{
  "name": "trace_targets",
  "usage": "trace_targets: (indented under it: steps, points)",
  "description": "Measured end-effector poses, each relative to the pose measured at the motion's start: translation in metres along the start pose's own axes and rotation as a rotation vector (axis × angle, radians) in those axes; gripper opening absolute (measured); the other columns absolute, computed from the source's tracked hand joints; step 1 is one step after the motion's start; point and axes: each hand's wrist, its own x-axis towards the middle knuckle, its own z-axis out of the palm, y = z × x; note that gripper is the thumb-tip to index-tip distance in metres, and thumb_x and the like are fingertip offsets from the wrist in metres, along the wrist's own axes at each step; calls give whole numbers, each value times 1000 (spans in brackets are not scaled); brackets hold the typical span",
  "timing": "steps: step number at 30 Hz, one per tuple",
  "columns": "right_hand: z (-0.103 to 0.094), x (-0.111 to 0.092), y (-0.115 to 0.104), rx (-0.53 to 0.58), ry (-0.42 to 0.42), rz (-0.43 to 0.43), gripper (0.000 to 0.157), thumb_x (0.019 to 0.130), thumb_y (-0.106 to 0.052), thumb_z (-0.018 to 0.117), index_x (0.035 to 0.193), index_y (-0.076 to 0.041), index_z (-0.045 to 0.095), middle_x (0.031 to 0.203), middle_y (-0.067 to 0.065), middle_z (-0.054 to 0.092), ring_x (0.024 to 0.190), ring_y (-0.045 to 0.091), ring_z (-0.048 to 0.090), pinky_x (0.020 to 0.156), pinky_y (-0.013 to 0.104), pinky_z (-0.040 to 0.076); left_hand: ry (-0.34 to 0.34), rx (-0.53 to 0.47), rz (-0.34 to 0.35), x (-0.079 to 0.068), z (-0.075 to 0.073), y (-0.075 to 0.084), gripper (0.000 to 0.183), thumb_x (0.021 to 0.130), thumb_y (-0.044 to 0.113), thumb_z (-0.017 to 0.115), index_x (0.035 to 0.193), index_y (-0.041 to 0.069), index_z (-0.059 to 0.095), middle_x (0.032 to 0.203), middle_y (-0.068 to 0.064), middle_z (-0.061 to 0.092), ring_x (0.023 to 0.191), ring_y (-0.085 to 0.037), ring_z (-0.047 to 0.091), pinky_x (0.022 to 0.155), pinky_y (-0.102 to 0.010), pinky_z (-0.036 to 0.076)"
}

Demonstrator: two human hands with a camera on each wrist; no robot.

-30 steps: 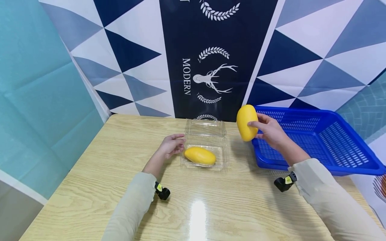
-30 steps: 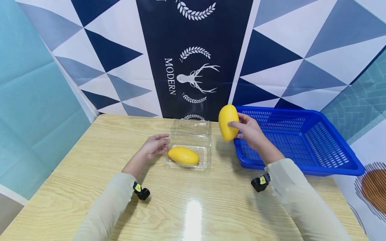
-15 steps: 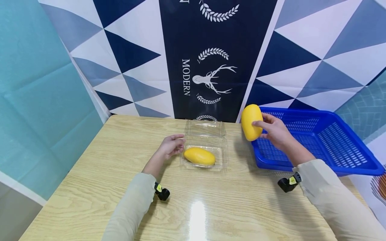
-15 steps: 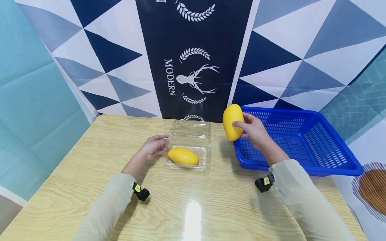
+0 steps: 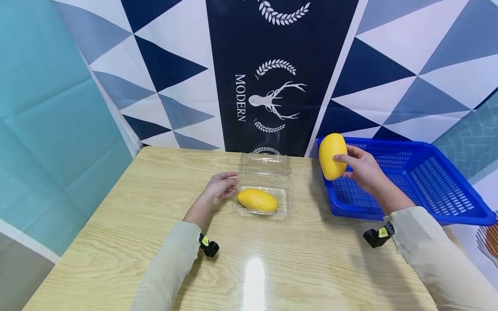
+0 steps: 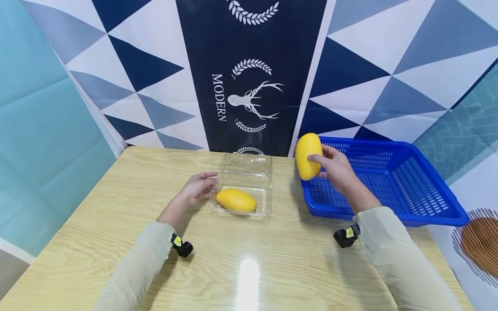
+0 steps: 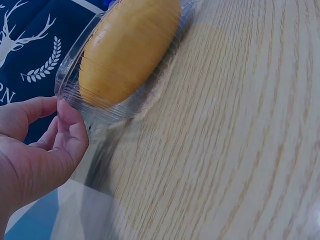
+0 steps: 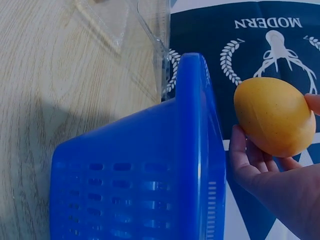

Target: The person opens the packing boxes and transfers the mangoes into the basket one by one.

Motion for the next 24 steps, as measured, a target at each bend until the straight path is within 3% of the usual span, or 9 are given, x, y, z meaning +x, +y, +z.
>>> trace_targets:
  steps: [8, 24]
  points:
    - [-5, 0, 5, 56, -5, -6, 82, 90, -35, 61, 150, -7, 13, 112, -11, 43, 93, 2, 54, 74, 17, 53, -4, 11, 1, 0, 1, 1, 46, 90, 5, 57, 135, 4, 46, 90, -8, 57, 59, -9, 53, 54, -16, 49]
    - [-14, 0, 11, 2, 13, 3, 81, 91, -37, 59, 150, -5, 14, 110, -13, 42, 91, 1, 53, 74, 18, 53, 8, 17, -4, 1, 0, 1, 45, 90, 5, 58, 134, 5, 48, 92, -8, 60, 59, -9, 54, 54, -16, 49]
